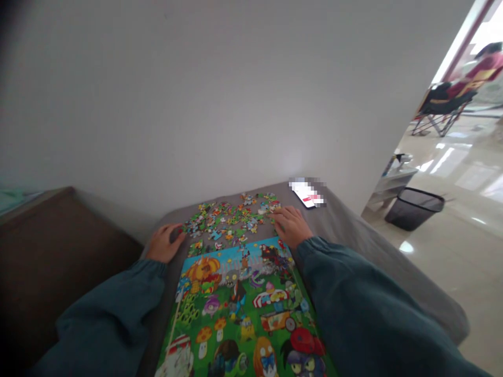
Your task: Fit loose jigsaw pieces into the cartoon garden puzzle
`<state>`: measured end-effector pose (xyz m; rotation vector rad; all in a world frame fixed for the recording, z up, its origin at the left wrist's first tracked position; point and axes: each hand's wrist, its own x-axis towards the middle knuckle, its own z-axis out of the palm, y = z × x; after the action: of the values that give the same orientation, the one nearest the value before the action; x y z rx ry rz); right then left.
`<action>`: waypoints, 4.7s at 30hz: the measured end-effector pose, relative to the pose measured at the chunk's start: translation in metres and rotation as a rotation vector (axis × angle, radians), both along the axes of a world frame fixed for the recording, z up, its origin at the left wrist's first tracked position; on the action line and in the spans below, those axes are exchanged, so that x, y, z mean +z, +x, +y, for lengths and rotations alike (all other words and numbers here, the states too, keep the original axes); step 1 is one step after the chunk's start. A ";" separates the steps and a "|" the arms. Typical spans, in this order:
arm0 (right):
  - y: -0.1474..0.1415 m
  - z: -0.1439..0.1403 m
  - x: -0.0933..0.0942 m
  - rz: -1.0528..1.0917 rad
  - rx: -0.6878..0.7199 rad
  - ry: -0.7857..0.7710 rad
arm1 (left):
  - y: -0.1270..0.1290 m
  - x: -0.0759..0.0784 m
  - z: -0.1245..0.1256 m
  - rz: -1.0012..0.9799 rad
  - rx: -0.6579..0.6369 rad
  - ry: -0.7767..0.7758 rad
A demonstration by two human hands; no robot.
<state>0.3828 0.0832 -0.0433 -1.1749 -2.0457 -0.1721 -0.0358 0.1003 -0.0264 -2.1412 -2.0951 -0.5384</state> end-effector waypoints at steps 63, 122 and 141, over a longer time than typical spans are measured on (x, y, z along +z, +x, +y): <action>0.012 0.002 -0.007 0.025 0.163 -0.178 | 0.026 0.013 0.093 0.265 -0.382 -0.313; 0.012 0.006 -0.010 0.018 0.173 -0.166 | 0.129 0.039 -0.099 0.345 -0.843 -0.334; 0.012 0.003 -0.009 0.014 0.181 -0.183 | 0.122 0.027 -0.097 0.296 -0.852 -0.243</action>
<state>0.3949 0.0861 -0.0527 -1.0865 -2.1782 0.1131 0.0858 0.0036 0.0005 -2.9802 -1.0738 0.0089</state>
